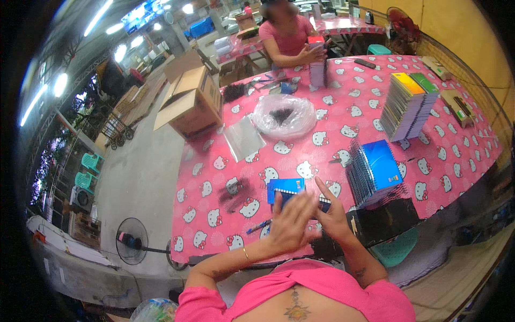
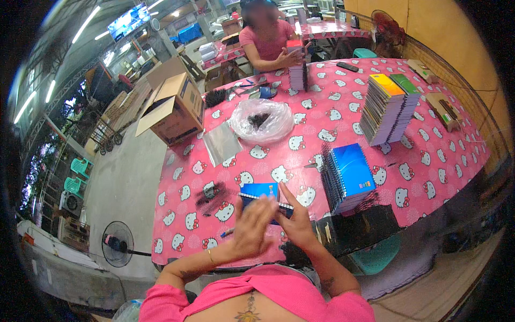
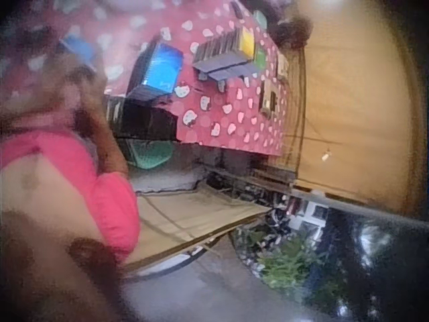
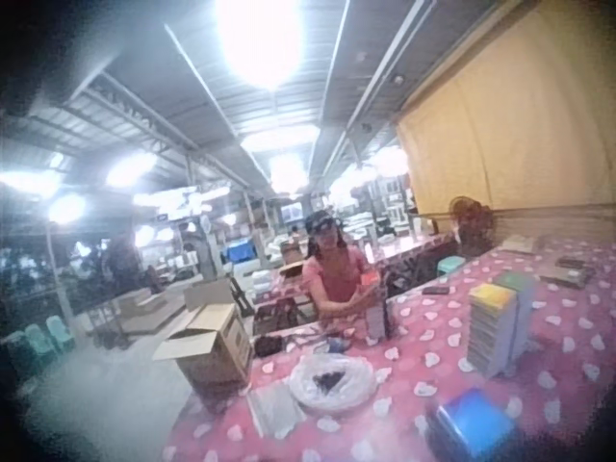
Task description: The person applies adhesive labels to the spines of small blue notebooks by hand, pressing each label firmly before stacking the notebook onto a pile.
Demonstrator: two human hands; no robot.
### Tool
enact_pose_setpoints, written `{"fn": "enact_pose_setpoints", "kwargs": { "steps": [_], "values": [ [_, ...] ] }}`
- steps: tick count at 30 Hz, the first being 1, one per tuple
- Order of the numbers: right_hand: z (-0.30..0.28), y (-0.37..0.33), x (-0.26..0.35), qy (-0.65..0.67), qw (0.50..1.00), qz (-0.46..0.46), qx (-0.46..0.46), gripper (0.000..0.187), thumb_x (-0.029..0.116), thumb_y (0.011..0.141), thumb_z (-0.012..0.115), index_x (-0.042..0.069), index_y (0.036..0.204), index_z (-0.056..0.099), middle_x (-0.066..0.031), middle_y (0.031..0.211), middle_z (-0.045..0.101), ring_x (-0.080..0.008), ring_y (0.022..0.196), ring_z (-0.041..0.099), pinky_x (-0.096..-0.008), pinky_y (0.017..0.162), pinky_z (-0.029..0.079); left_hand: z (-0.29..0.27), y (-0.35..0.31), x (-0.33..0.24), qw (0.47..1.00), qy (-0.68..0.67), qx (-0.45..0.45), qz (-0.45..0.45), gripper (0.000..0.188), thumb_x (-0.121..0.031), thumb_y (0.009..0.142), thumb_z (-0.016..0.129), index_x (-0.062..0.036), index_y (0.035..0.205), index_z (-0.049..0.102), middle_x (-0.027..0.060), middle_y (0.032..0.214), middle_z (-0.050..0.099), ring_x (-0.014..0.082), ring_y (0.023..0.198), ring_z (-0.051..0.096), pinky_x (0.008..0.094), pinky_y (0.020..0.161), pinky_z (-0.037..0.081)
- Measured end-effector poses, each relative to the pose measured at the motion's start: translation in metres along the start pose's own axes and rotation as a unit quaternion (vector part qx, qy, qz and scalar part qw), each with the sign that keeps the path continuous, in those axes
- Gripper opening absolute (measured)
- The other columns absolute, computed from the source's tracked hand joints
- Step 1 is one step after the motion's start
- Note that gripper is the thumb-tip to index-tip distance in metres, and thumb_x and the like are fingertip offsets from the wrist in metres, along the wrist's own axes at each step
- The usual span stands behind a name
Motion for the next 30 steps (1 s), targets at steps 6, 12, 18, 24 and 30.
{"fn": "enact_pose_setpoints", "kwargs": {
  "steps": [6, 12, 18, 24, 30],
  "values": [
    [0.003, -0.010, 0.021, -0.035, 0.996, 0.010, 0.084, 0.082, -0.004, 0.090, 0.066, 0.006, 0.159, 0.024, -0.0040, 0.120, 0.058, -0.0102, 0.099, 0.057, -0.0279, 0.088, 0.050, -0.012, 0.040, 0.020, 0.992, -0.088, 0.066, -0.055, 0.020, -0.024, 0.093, 0.067, -0.0106, 0.108, 0.068, 0.0057, 0.090, 0.064, 0.0247, 0.089, 0.062, 0.0441, 0.102, 0.039],
    [-0.032, -0.012, 0.040, 0.006, 0.991, -0.032, 0.127, 0.050, 0.016, 0.091, 0.074, 0.006, 0.138, 0.058, -0.0054, 0.111, 0.059, -0.0139, 0.098, 0.057, -0.0271, 0.085, 0.045, 0.008, 0.021, 0.024, 0.783, -0.591, 0.030, -0.195, 0.027, -0.029, 0.104, 0.058, -0.0074, 0.112, 0.043, -0.0014, 0.096, 0.049, 0.0034, 0.087, 0.048, 0.0221, 0.070, 0.041],
    [-0.007, -0.015, 0.041, -0.169, 0.967, -0.171, 0.080, 0.028, 0.010, 0.087, 0.075, 0.007, 0.114, 0.067, -0.0073, 0.100, 0.063, -0.0223, 0.093, 0.062, -0.0328, 0.083, 0.048, 0.056, -0.024, 0.044, 0.844, -0.486, -0.024, -0.227, 0.030, -0.027, 0.096, 0.068, -0.0043, 0.109, 0.052, 0.0096, 0.106, 0.059, 0.0193, 0.089, 0.060, 0.0314, 0.080, 0.048],
    [-0.019, -0.011, 0.005, -0.532, 0.836, -0.112, 0.067, 0.020, 0.014, 0.086, 0.073, 0.006, 0.103, 0.067, -0.0130, 0.092, 0.062, -0.0309, 0.081, 0.065, -0.0396, 0.069, 0.052, 0.055, -0.149, 0.090, 0.948, 0.091, 0.147, -0.268, 0.044, -0.025, 0.090, 0.071, -0.0053, 0.128, 0.058, 0.0203, 0.131, 0.058, 0.0367, 0.119, 0.058, 0.0432, 0.100, 0.046],
    [-0.032, -0.005, -0.060, -0.633, 0.768, -0.083, 0.052, 0.020, 0.024, 0.087, 0.071, 0.009, 0.099, 0.066, -0.0122, 0.093, 0.062, -0.0364, 0.077, 0.066, -0.0473, 0.066, 0.054, 0.058, -0.170, 0.103, 0.951, 0.017, 0.096, -0.295, 0.036, -0.022, 0.102, 0.053, -0.0055, 0.134, 0.056, 0.0172, 0.111, 0.064, 0.0294, 0.103, 0.062, 0.0432, 0.086, 0.051]
  ]
}}
Point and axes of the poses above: each hand's wrist, its own y-axis towards the middle knuckle, its own z-axis out of the palm, x = y × z, the point moved 4 cm from there along y, towards the middle knuckle
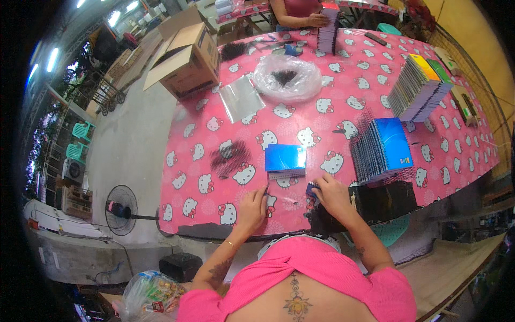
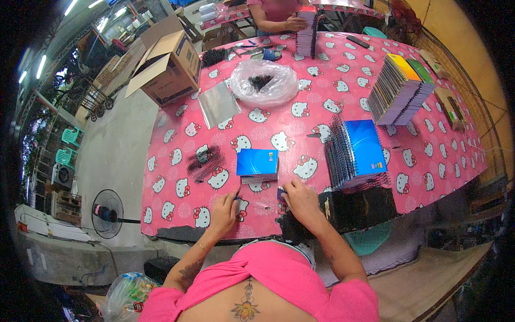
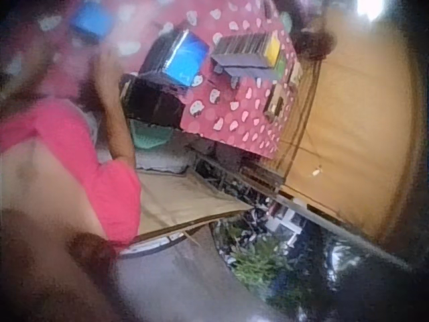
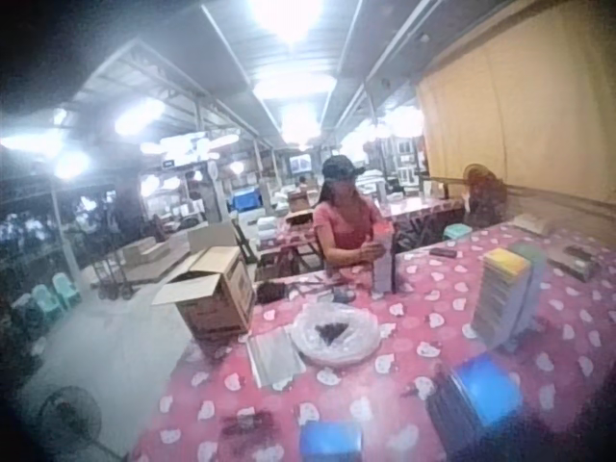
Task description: The person applies adhesive labels to the spines of small blue notebooks by hand, pressing each label firmly before stacking the notebook onto a pile.
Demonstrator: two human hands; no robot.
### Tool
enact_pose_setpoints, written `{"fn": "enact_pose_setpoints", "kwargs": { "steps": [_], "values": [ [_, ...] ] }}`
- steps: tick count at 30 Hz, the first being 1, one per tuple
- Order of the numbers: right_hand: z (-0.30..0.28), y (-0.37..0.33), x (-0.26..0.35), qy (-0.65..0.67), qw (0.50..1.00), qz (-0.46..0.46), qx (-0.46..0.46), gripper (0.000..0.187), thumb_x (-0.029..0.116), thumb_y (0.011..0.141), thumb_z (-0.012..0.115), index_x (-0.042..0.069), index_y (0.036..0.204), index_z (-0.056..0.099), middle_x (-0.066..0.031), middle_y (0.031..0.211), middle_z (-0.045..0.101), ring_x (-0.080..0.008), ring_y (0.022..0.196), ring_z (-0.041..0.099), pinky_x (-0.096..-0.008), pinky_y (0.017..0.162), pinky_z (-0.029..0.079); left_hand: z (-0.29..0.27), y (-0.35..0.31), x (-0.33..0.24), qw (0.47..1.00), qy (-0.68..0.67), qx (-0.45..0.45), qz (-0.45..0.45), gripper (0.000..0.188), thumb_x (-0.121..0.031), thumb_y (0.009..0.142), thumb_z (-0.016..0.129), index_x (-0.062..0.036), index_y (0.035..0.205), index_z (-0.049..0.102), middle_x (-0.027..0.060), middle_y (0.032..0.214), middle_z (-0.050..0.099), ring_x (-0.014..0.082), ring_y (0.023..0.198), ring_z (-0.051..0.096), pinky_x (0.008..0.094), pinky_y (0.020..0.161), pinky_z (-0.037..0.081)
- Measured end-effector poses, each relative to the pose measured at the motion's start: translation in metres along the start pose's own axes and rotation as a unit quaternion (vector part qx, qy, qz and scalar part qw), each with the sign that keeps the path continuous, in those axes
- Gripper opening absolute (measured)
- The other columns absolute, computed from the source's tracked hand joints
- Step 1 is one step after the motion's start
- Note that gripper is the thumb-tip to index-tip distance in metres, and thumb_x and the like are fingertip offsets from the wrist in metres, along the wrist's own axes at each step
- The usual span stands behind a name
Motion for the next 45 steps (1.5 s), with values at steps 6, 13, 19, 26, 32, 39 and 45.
{"fn": "enact_pose_setpoints", "kwargs": {
  "steps": [6, 13, 19, 26, 32, 39, 45],
  "values": [
    [0.004, -0.001, 0.006, -0.010, 1.000, 0.011, -0.023, 0.020, 0.026, 0.087, 0.070, 0.009, 0.097, 0.067, -0.0117, 0.090, 0.064, -0.0355, 0.077, 0.066, -0.0463, 0.065, 0.053, 0.036, -0.001, -0.039, 0.651, -0.663, 0.195, -0.312, 0.035, -0.027, 0.105, 0.051, -0.0009, 0.128, 0.058, 0.0109, 0.107, 0.069, 0.0199, 0.089, 0.069, 0.0314, 0.075, 0.057],
    [0.004, -0.004, 0.010, 0.030, 0.998, 0.039, -0.039, 0.017, 0.022, 0.088, 0.070, 0.009, 0.098, 0.069, -0.0114, 0.090, 0.065, -0.0356, 0.077, 0.067, -0.0468, 0.067, 0.053, 0.023, 0.020, -0.086, 0.556, -0.722, 0.272, -0.308, 0.039, -0.031, 0.105, 0.050, 0.0032, 0.123, 0.058, 0.0173, 0.112, 0.068, 0.0266, 0.103, 0.070, 0.0406, 0.087, 0.060],
    [0.002, -0.004, 0.017, 0.039, 0.998, 0.042, -0.041, 0.016, 0.020, 0.087, 0.071, 0.008, 0.096, 0.067, -0.0116, 0.091, 0.064, -0.0359, 0.077, 0.067, -0.0463, 0.067, 0.053, 0.045, 0.018, -0.072, 0.574, -0.707, 0.265, -0.318, 0.037, -0.027, 0.103, 0.054, 0.0016, 0.124, 0.061, 0.0151, 0.104, 0.067, 0.0248, 0.092, 0.067, 0.0377, 0.081, 0.057],
    [0.011, -0.006, 0.010, 0.036, 0.997, 0.050, -0.052, 0.018, 0.022, 0.086, 0.072, 0.008, 0.096, 0.066, -0.0112, 0.090, 0.064, -0.0352, 0.078, 0.067, -0.0458, 0.067, 0.053, 0.012, 0.028, -0.077, 0.952, -0.263, 0.147, -0.063, 0.037, -0.023, 0.091, 0.064, -0.0090, 0.125, 0.067, 0.0200, 0.100, 0.060, 0.0366, 0.096, 0.059, 0.0446, 0.086, 0.047],
    [0.007, -0.004, 0.014, 0.053, 0.997, 0.040, -0.045, 0.021, 0.024, 0.085, 0.074, 0.008, 0.096, 0.066, -0.0115, 0.091, 0.065, -0.0351, 0.079, 0.067, -0.0461, 0.068, 0.053, 0.010, 0.014, -0.037, 0.999, -0.025, 0.023, 0.031, 0.039, -0.024, 0.090, 0.070, -0.0096, 0.126, 0.065, 0.0160, 0.117, 0.063, 0.0356, 0.103, 0.062, 0.0432, 0.089, 0.050],
    [-0.007, 0.000, 0.019, 0.231, 0.971, 0.054, 0.005, 0.029, 0.024, 0.085, 0.077, 0.004, 0.101, 0.064, -0.0160, 0.088, 0.070, -0.0332, 0.081, 0.071, -0.0415, 0.070, 0.055, 0.009, 0.054, -0.076, 0.932, -0.359, 0.042, 0.037, 0.028, -0.014, 0.094, 0.067, -0.0039, 0.120, 0.068, 0.0157, 0.098, 0.069, 0.0271, 0.087, 0.067, 0.0347, 0.078, 0.051],
    [-0.022, -0.010, 0.016, 0.293, 0.952, 0.070, 0.045, 0.035, 0.024, 0.084, 0.080, 0.002, 0.102, 0.060, -0.0172, 0.089, 0.070, -0.0296, 0.082, 0.072, -0.0380, 0.072, 0.055, -0.013, 0.067, -0.095, 0.924, -0.350, 0.127, 0.084, 0.019, -0.013, 0.093, 0.068, -0.0033, 0.109, 0.071, 0.0126, 0.092, 0.067, 0.0240, 0.085, 0.065, 0.0340, 0.076, 0.050]
  ]
}}
Point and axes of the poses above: each hand's wrist, its own y-axis towards the middle knuckle, its own z-axis out of the palm, x = y × z, the point moved 4 cm from there along y, towards the middle knuckle
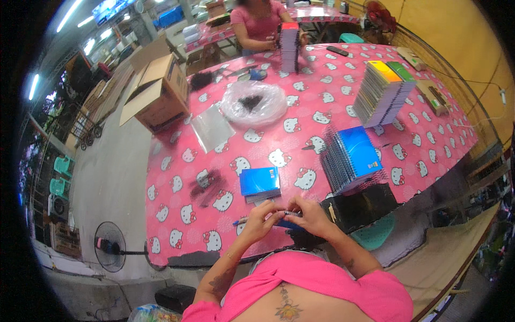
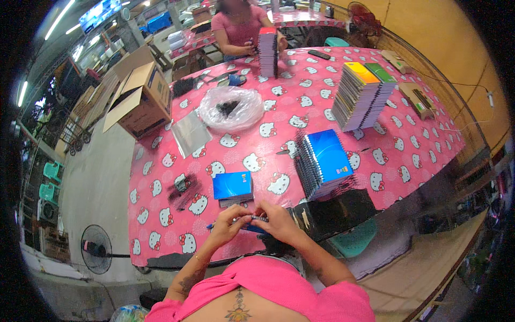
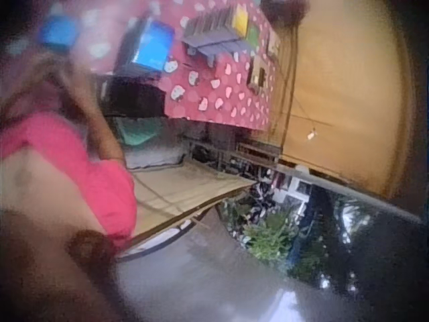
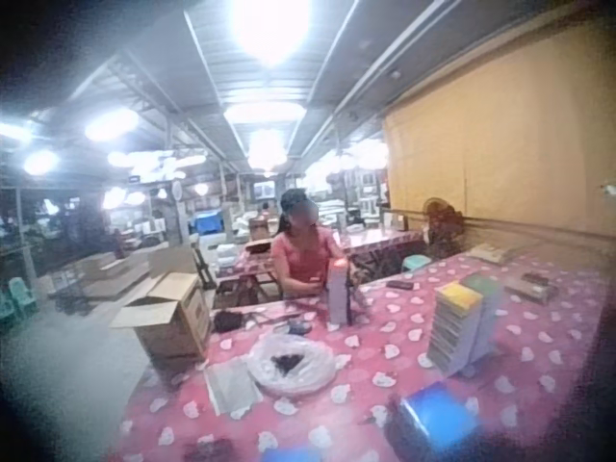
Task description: The person applies adhesive labels to the spines of small blue notebooks by hand, pressing each label firmly before stacking the notebook onto a pile.
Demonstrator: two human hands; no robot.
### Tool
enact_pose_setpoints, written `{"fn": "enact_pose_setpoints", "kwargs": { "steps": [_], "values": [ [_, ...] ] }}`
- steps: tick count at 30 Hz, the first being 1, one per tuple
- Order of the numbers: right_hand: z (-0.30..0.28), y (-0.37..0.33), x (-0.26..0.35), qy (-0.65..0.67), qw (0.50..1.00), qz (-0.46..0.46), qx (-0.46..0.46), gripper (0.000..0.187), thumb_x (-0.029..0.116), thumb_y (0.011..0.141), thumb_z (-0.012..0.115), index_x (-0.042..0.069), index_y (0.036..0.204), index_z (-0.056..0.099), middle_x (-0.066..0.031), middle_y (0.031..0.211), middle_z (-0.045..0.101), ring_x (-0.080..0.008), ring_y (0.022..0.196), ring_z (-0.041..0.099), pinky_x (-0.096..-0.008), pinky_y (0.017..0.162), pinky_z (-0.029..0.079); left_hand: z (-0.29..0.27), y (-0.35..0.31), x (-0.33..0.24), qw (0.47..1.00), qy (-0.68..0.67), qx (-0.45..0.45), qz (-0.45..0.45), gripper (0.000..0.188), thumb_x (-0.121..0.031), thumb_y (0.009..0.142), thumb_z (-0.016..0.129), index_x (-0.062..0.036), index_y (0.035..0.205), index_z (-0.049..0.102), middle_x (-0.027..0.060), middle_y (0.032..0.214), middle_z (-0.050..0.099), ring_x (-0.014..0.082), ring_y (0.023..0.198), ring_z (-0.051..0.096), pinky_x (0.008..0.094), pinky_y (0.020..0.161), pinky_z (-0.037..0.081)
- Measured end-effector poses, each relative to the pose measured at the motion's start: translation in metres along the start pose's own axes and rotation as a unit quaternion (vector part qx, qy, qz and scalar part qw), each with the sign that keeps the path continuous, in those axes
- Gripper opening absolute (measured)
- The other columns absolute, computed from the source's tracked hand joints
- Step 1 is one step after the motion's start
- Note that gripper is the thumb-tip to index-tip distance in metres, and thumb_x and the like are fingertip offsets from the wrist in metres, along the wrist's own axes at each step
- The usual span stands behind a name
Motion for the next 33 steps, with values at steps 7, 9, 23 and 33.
{"fn": "enact_pose_setpoints", "kwargs": {
  "steps": [7, 9, 23, 33],
  "values": [
    [-0.030, -0.019, 0.015, -0.053, 0.998, -0.014, 0.006, 0.032, 0.022, 0.090, 0.071, 0.002, 0.114, 0.063, -0.0213, 0.101, 0.070, -0.0386, 0.096, 0.069, -0.0436, 0.080, 0.053, -0.013, 0.019, -0.035, 1.000, -0.016, 0.003, 0.021, 0.028, -0.013, 0.089, 0.074, -0.0014, 0.114, 0.069, 0.0116, 0.107, 0.068, 0.0216, 0.099, 0.065, 0.0324, 0.086, 0.050],
    [-0.053, -0.026, 0.038, -0.058, 0.997, -0.028, -0.045, 0.030, 0.020, 0.089, 0.071, 0.003, 0.112, 0.065, -0.0210, 0.102, 0.069, -0.0382, 0.095, 0.069, -0.0432, 0.081, 0.053, -0.018, 0.027, -0.062, 0.998, -0.048, -0.015, 0.039, 0.043, -0.015, 0.087, 0.077, -0.0021, 0.126, 0.063, 0.0135, 0.119, 0.064, 0.0226, 0.109, 0.063, 0.0336, 0.093, 0.048],
    [-0.229, -0.002, 0.022, -0.310, 0.872, 0.062, -0.374, 0.034, 0.020, 0.089, 0.071, 0.003, 0.119, 0.070, -0.0172, 0.100, 0.065, -0.0339, 0.091, 0.066, -0.0430, 0.080, 0.051, -0.047, 0.030, -0.067, 0.993, 0.046, -0.100, 0.047, 0.030, -0.013, 0.092, 0.069, -0.0039, 0.120, 0.067, 0.0165, 0.125, 0.061, 0.0291, 0.112, 0.062, 0.0386, 0.093, 0.051],
    [-0.220, 0.010, 0.034, -0.414, 0.833, 0.166, -0.327, 0.038, 0.031, 0.093, 0.066, 0.004, 0.120, 0.067, -0.0168, 0.111, 0.065, -0.0372, 0.105, 0.064, -0.0496, 0.088, 0.050, -0.041, 0.020, 0.001, 0.972, 0.203, -0.111, 0.029, 0.029, -0.015, 0.091, 0.071, -0.0047, 0.118, 0.068, 0.0172, 0.123, 0.062, 0.0327, 0.111, 0.062, 0.0396, 0.088, 0.053]
  ]
}}
Point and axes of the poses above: each hand's wrist, its own y-axis towards the middle knuckle, its own z-axis out of the palm, x = y × z, the point moved 4 cm from there along y, towards the middle knuckle
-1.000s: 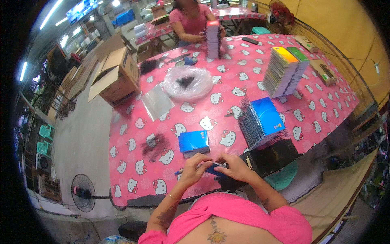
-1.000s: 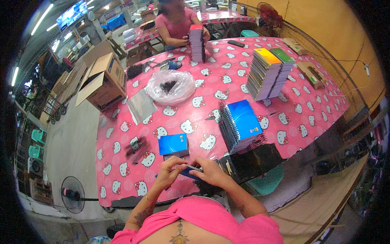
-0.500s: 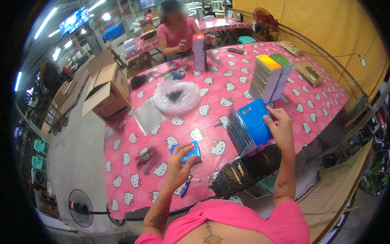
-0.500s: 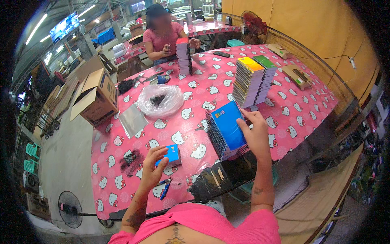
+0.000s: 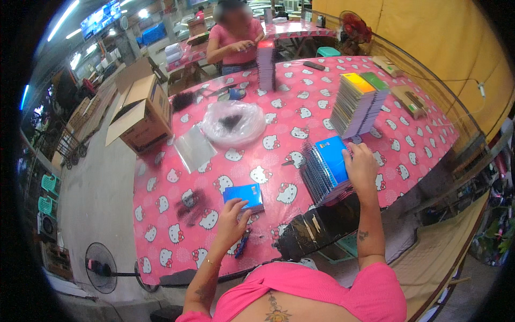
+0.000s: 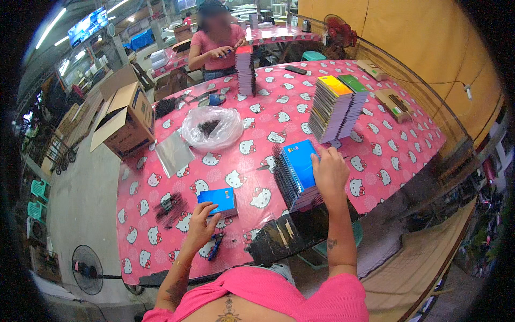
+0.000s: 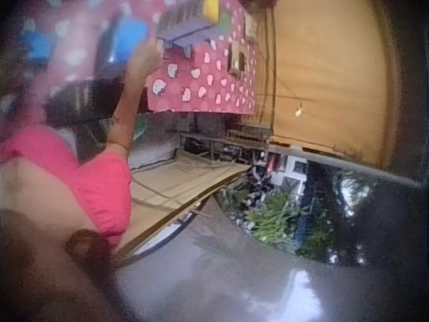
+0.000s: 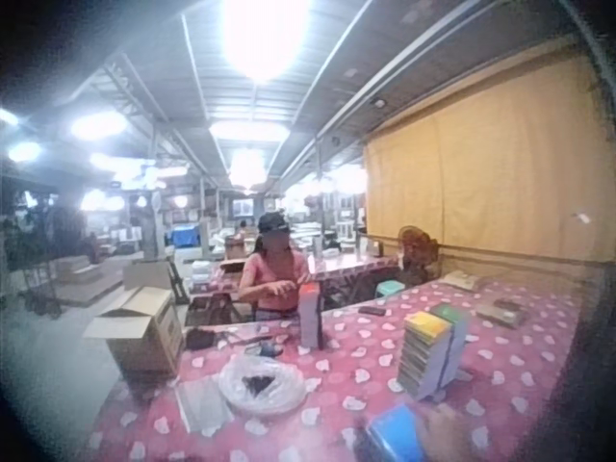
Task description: The person applies adhesive labels to the spines of small blue notebooks by hand, pressing each label firmly before stacking the notebook onto a pile.
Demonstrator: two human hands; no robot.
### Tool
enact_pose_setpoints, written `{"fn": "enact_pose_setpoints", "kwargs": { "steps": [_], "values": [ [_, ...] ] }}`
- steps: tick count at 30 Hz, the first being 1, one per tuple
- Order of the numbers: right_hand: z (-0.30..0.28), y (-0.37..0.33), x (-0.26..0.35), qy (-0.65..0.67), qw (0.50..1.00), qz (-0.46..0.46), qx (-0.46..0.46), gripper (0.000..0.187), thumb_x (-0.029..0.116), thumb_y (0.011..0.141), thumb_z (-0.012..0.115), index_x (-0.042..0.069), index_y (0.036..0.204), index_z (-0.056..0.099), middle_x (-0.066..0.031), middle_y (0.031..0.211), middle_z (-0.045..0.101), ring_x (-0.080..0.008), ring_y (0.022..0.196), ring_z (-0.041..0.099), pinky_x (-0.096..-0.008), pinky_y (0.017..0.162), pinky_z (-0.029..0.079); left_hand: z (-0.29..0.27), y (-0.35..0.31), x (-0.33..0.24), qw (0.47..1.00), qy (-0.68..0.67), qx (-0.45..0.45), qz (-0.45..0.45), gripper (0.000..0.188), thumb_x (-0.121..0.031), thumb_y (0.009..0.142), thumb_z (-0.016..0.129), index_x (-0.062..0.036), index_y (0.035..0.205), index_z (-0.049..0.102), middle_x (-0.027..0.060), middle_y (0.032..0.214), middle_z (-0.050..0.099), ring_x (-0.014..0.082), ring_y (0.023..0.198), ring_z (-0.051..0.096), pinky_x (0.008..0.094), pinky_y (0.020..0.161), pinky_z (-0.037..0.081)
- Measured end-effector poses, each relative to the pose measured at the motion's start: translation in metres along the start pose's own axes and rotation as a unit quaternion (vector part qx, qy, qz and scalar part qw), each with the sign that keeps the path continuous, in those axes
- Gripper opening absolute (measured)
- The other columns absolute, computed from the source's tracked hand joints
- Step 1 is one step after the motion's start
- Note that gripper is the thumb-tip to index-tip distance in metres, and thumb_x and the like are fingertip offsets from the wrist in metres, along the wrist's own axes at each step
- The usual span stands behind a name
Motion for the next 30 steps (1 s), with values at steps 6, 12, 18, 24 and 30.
{"fn": "enact_pose_setpoints", "kwargs": {
  "steps": [6, 12, 18, 24, 30],
  "values": [
    [0.018, -0.056, 0.038, -0.027, 0.984, -0.172, -0.039, 0.060, 0.032, 0.095, 0.061, -0.003, 0.142, 0.049, -0.0187, 0.147, 0.051, -0.0334, 0.139, 0.045, -0.0550, 0.117, 0.026, 0.038, -0.003, 0.049, 0.970, 0.214, 0.008, 0.117, 0.039, -0.014, 0.082, 0.072, -0.0037, 0.119, 0.066, 0.0179, 0.122, 0.063, 0.0367, 0.111, 0.062, 0.0465, 0.095, 0.050],
    [0.014, -0.078, 0.056, 0.046, 0.967, -0.234, -0.089, 0.058, 0.024, 0.093, 0.064, 0.000, 0.144, 0.049, -0.0187, 0.150, 0.047, -0.0342, 0.142, 0.040, -0.0555, 0.117, 0.025, 0.029, -0.001, 0.037, 0.971, 0.181, 0.000, 0.157, 0.040, -0.011, 0.081, 0.064, -0.0038, 0.120, 0.063, 0.0155, 0.117, 0.066, 0.0336, 0.107, 0.063, 0.0445, 0.094, 0.049],
    [0.096, -0.142, 0.094, 0.432, 0.853, -0.246, 0.162, 0.064, 0.021, 0.079, 0.082, 0.007, 0.135, 0.056, -0.0171, 0.134, 0.057, -0.0337, 0.128, 0.052, -0.0437, 0.110, 0.037, 0.050, -0.031, -0.002, 0.976, 0.166, 0.012, 0.141, 0.039, -0.012, 0.084, 0.059, -0.0075, 0.123, 0.061, 0.0114, 0.112, 0.064, 0.0290, 0.103, 0.060, 0.0470, 0.092, 0.044],
    [0.217, -0.199, 0.059, 0.540, 0.804, -0.038, 0.245, 0.044, 0.004, 0.079, 0.078, 0.006, 0.120, 0.060, -0.0086, 0.102, 0.068, -0.0191, 0.097, 0.065, -0.0323, 0.088, 0.051, 0.050, -0.049, -0.004, 0.986, 0.087, -0.106, 0.089, 0.039, -0.016, 0.088, 0.060, -0.0046, 0.126, 0.060, 0.0170, 0.119, 0.059, 0.0348, 0.112, 0.056, 0.0517, 0.101, 0.040],
    [0.240, -0.199, 0.062, 0.578, 0.738, -0.001, 0.349, 0.026, -0.004, 0.083, 0.072, 0.004, 0.108, 0.067, -0.0036, 0.091, 0.068, -0.0135, 0.084, 0.065, -0.0294, 0.077, 0.053, -0.029, -0.033, 0.137, 0.947, 0.245, -0.176, -0.108, 0.032, -0.010, 0.086, 0.064, 0.0008, 0.116, 0.062, 0.0202, 0.115, 0.059, 0.0390, 0.102, 0.057, 0.0485, 0.090, 0.047]
  ]
}}
Point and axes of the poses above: each hand's wrist, its own y-axis towards the middle knuckle, its own z-axis out of the palm, x = y × z, the point moved 4 cm from there along y, towards the middle knuckle
